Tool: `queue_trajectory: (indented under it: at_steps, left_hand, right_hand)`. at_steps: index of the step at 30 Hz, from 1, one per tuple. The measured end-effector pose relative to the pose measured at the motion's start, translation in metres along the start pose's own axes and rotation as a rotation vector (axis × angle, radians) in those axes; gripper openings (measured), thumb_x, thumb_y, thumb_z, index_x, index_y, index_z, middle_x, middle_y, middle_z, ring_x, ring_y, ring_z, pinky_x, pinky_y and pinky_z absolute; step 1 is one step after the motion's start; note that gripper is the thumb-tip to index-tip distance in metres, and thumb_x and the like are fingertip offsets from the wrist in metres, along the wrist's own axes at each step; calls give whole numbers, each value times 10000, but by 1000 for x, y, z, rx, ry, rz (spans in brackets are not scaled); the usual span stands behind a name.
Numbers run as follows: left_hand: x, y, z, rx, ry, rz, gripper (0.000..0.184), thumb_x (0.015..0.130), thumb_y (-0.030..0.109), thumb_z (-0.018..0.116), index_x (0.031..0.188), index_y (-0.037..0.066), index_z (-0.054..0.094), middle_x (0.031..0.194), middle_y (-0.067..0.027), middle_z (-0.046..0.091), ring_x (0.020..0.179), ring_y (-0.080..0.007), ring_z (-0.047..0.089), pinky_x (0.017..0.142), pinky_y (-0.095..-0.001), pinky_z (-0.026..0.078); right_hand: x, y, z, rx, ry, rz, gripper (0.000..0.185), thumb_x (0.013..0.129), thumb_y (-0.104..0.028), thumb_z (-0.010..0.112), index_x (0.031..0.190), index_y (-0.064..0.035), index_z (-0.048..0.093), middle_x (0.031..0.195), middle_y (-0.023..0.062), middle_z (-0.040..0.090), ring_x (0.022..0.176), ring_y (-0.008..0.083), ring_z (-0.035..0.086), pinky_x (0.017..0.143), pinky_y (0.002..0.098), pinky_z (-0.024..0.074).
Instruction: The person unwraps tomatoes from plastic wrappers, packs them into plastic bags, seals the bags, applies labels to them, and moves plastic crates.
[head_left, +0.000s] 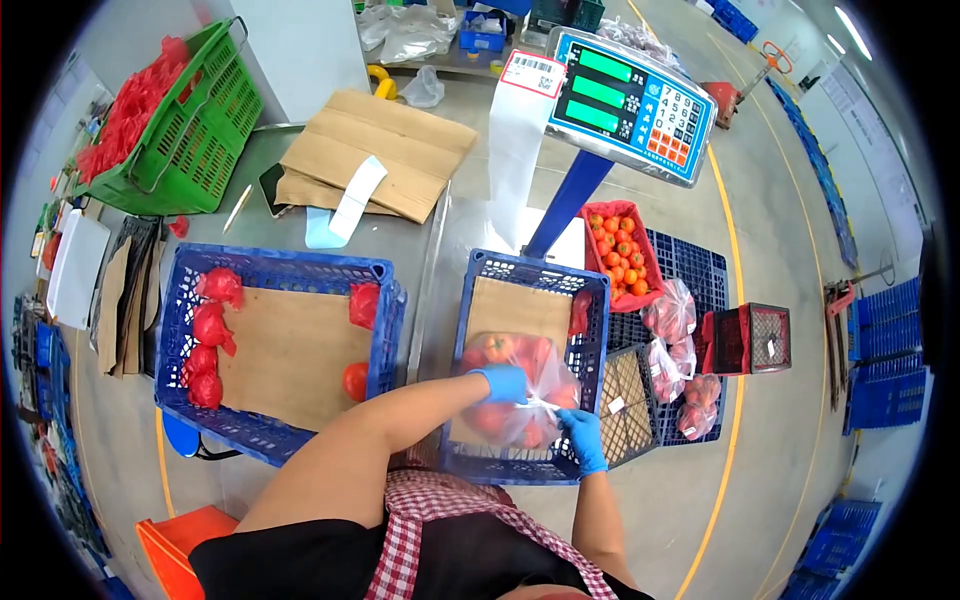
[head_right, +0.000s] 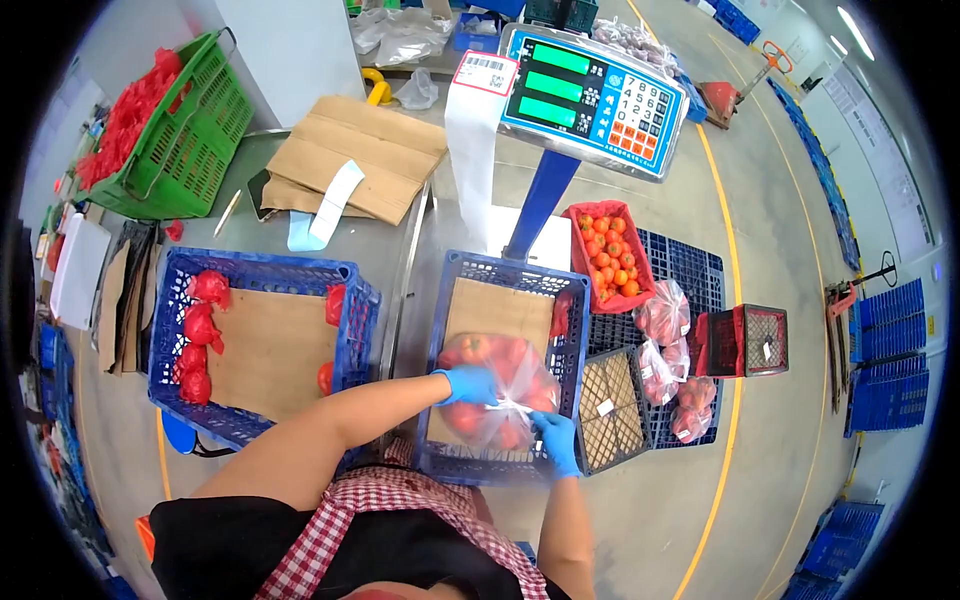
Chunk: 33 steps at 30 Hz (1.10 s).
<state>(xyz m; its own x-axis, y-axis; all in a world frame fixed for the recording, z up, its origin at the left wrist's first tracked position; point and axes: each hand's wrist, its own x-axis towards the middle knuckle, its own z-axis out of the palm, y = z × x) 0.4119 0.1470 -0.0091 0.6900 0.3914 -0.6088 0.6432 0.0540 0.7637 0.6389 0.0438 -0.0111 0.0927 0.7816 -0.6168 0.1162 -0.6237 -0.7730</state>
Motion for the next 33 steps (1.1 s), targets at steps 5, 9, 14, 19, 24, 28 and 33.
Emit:
queue_trajectory:
  at_steps: [5, 9, 14, 19, 24, 28, 33]
  left_hand:
    - [-19, -6, -30, 412, -51, 227, 246, 715, 245, 621, 592, 34, 649, 631, -114, 633, 519, -252, 565, 509, -386, 440]
    - [-22, 3, -68, 342, 394, 399, 282, 719, 236, 656, 922, 41, 671, 836, -151, 647, 776, -263, 619, 698, -359, 489]
    - [-111, 91, -238, 41, 1904, 367, 684, 718, 334, 732, 1210, -46, 448, 1087, -178, 548, 979, -242, 538, 857, -342, 405]
    - [-150, 133, -311, -676, 1095, 580, 452, 757, 349, 697, 1008, -20, 625, 915, -113, 637, 870, -177, 585, 791, -301, 421]
    - [-151, 164, -308, -211, 1404, 587, 284, 803, 302, 639, 886, 33, 674, 761, -110, 652, 678, -180, 611, 635, -306, 463]
    - [-134, 179, -283, 704, 1679, 673, 194, 803, 252, 603, 845, 73, 665, 656, -124, 597, 577, -282, 584, 505, -360, 445]
    - [-133, 205, -210, 163, 1279, 685, 285, 822, 283, 589, 921, 23, 649, 718, -152, 625, 641, -278, 613, 565, -355, 472]
  right_hand:
    - [18, 41, 18, 304, 286, 233, 116, 767, -95, 643, 687, -12, 637, 581, 27, 565, 483, 89, 475, 423, 229, 358]
    - [19, 18, 7, 134, 217, -38, 136, 752, -92, 674, 844, -1, 636, 695, 33, 591, 570, 110, 526, 449, 227, 389]
    - [31, -40, -59, 61, 355, -307, 373, 748, -22, 629, 1109, 28, 554, 970, 66, 583, 799, 120, 551, 692, 232, 469]
    - [41, -153, -41, 107, 261, -510, 250, 829, -28, 559, 1072, 26, 579, 941, 29, 587, 758, 74, 519, 649, 199, 432]
    - [24, -237, 23, 97, 95, -593, 226, 837, -56, 577, 1048, 24, 602, 916, 39, 621, 766, 79, 550, 691, 205, 456]
    - [20, -252, 51, 154, 89, -636, 204, 839, -34, 572, 1028, 28, 614, 921, 42, 628, 791, 89, 562, 710, 211, 460]
    - [0, -268, 59, 198, 352, -948, 256, 849, -14, 536, 1099, 21, 578, 1030, 70, 608, 895, 127, 554, 792, 240, 444]
